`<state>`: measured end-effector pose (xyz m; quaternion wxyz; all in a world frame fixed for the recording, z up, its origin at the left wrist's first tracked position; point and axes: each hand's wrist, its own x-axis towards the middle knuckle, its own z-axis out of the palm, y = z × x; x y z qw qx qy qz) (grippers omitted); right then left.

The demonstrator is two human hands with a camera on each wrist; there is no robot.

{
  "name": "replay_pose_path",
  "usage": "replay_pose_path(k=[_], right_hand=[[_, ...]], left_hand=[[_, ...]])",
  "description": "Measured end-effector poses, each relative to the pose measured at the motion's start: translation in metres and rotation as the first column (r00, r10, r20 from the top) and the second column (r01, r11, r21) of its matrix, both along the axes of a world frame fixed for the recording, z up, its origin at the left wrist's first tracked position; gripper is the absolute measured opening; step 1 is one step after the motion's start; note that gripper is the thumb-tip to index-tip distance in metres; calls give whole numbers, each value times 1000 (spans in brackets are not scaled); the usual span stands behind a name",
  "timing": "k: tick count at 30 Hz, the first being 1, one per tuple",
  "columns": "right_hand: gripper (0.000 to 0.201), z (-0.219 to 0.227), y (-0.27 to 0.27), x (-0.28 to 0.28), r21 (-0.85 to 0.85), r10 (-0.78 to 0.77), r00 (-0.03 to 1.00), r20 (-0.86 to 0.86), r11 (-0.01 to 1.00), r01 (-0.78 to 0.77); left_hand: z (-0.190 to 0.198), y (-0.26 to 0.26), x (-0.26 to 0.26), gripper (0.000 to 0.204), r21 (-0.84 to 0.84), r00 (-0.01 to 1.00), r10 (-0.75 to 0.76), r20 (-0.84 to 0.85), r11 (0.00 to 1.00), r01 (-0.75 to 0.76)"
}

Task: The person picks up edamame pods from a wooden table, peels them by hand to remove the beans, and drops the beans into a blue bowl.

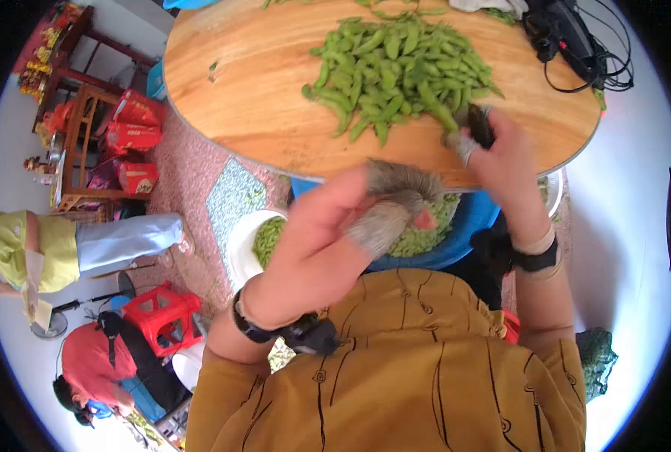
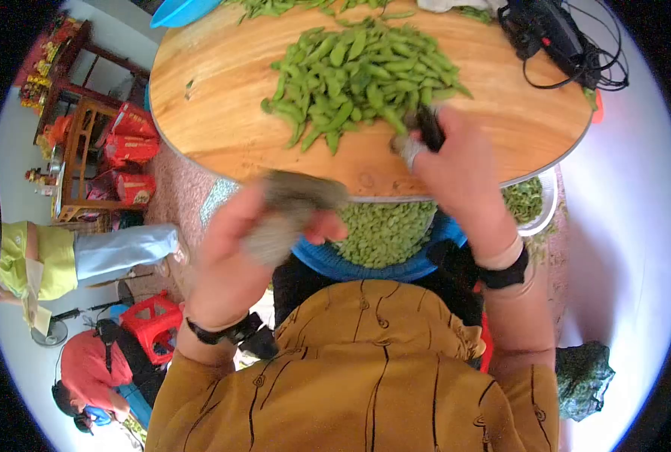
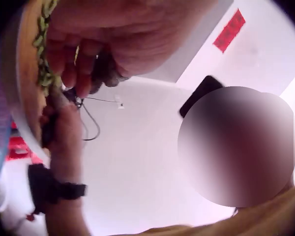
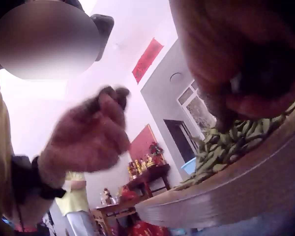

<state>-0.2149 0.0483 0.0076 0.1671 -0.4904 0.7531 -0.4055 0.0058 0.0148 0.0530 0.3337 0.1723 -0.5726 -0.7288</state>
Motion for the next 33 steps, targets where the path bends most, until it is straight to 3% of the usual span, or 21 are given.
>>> replay_pose_path(k=[1, 2, 3, 4, 7, 10, 11, 13, 14, 16, 19, 23, 25, 26, 28, 30, 31, 32, 33], right_hand=[[24, 3, 6, 4, -7, -8, 1000, -16, 1000, 8], [24, 4, 13, 8, 3, -5, 997, 80, 1000, 5], [23, 5, 18, 12, 14, -4, 984, 179, 1000, 2], [23, 4, 23, 18, 12, -9, 985, 174, 1000, 8], [21, 4, 35, 32, -130, 29, 970, 240, 992, 2], [21, -4, 44, 28, -92, 211, 976, 46, 974, -206], [21, -5, 45, 26, -95, 201, 979, 43, 976, -196], [31, -4, 47, 24, -170, 257, 931, 261, 961, -217], [31, 0, 48, 22, -175, 251, 932, 260, 962, -210], [36, 14, 52, 17, -56, 296, 862, 411, 952, -300], [38, 19, 54, 14, -70, 389, 796, 463, 912, -404], [37, 23, 55, 11, 3, 318, 721, 616, 914, -406], [37, 23, 57, 10, -72, 310, 542, 781, 907, -416], [37, 22, 57, 9, -74, 307, 540, 783, 909, -409], [37, 19, 58, 9, -126, 305, 400, 864, 901, -416], [37, 18, 57, 8, -112, 281, 379, 881, 905, -411], [37, 18, 55, 8, -97, 258, 358, 897, 907, -410], [37, 18, 55, 9, -97, 256, 356, 898, 907, -409], [37, 18, 55, 9, -85, 225, 322, 919, 914, -396]], left_hand=[[-16, -13, -1, 24, -238, 963, -61, 264, 963, 126], [-31, -15, -5, 24, -246, 966, -64, 251, 961, 128], [-43, -14, -12, 25, -160, 940, -42, 339, 982, 102], [-49, -13, -19, 25, -71, 903, -31, 429, 995, 68], [-49, -15, -42, 25, 71, 900, -47, 434, 997, 17], [-47, -15, -48, 24, 102, 940, -34, 340, 995, -1], [-46, -14, -48, 24, 98, 940, -42, 338, 995, 9], [-42, -15, -45, 25, 138, 933, 19, 359, 988, -73], [-41, -15, -43, 25, 68, 922, 30, 386, 996, -61], [-42, -14, -41, 27, 89, 929, -22, 370, 996, -11], [-40, -11, -42, 28, 139, 941, -116, 318, 987, 75], [-41, -8, -41, 29, 86, 930, -143, 338, 989, 121], [-36, -7, -41, 28, 44, 917, -126, 379, 992, 118], [-35, -6, -41, 27, 0, 905, -100, 414, 994, 110], [-37, -6, -42, 26, 8, 905, -98, 414, 995, 103], [-42, -8, -41, 25, 18, 907, -92, 411, 996, 92], [-45, -10, -40, 23, -265, 884, 18, 468, 957, 120], [-48, -12, -39, 21, -522, 861, 139, 489, 838, 161], [-50, -11, -39, 21, -519, 860, 137, 491, 839, 163]])
